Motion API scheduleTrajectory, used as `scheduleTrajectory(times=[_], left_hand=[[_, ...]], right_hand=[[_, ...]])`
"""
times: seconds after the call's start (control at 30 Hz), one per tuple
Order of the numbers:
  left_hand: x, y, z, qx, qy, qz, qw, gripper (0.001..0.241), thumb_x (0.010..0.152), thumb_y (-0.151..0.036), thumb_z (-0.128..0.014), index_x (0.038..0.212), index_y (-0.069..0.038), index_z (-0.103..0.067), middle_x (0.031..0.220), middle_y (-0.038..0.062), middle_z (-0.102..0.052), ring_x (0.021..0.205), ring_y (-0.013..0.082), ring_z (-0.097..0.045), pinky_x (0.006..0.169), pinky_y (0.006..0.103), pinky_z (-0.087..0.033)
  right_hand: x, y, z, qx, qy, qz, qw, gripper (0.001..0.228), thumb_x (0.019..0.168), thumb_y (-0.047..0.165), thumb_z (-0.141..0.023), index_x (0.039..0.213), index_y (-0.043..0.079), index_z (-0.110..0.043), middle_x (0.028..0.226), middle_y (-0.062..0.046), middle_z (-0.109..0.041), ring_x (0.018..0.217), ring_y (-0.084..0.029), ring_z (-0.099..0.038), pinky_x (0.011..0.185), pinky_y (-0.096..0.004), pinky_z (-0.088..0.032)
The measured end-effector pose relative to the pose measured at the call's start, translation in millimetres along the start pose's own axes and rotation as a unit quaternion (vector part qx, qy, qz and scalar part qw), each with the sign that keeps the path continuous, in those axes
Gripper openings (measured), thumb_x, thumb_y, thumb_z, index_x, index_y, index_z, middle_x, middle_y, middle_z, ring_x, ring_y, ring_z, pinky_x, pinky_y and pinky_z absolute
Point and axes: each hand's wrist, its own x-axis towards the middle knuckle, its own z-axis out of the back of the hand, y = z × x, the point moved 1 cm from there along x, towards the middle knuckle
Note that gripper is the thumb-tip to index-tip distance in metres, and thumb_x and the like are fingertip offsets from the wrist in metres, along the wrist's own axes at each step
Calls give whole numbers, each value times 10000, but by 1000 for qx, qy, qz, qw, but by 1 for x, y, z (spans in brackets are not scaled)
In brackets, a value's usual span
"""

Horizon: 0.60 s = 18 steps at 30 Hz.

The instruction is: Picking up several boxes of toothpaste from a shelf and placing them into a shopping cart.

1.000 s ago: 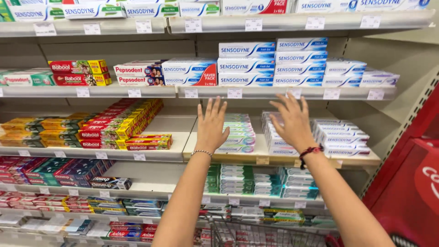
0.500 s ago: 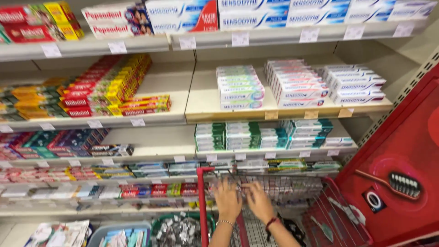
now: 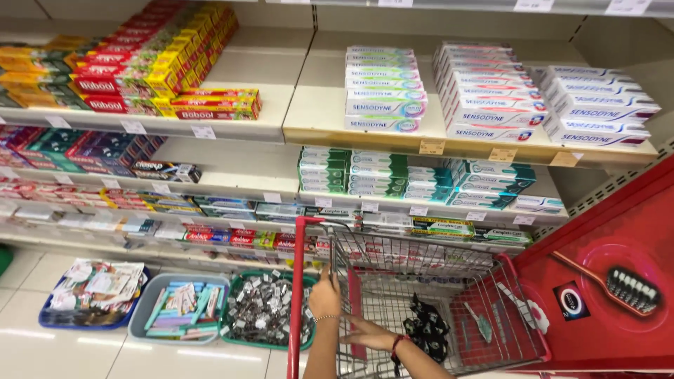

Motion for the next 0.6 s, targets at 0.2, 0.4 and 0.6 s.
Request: scheduleTrajectory(times=[0.2, 0.4, 0.6], left_hand=[[5, 14, 6, -19, -17, 16, 1000, 503, 871, -371, -718, 1360, -315, -615, 964, 204, -745, 903, 408, -724, 773, 531, -586], [8, 30, 13, 1, -72, -9, 997, 431, 916, -352, -705, 1341, -304, -652, 942, 202, -740, 877, 409, -714, 752, 537, -577], [4, 19, 33, 1, -74, -6, 997, 500, 889, -315, -715, 1381, -343, -632, 905, 209, -737, 840, 414, -714, 732, 544, -566]], right_hand=[[9, 1, -14, -6, 9, 82, 997, 1034, 916, 568, -696, 1635, 65, -149, 1672, -229, -249, 1535, -316, -304, 1231, -403, -301], [4, 50, -29, 4, -12, -5, 1000, 1144, 819, 537, -652, 1649, 134, 25, 1686, -159, -268, 1210, -407, -591, 961, -431, -537], [54, -30, -66, -37, -92, 124, 987, 1062, 994, 514, -670, 1628, -32, -16, 1675, -279, -192, 1515, -380, -348, 1156, -400, -405]])
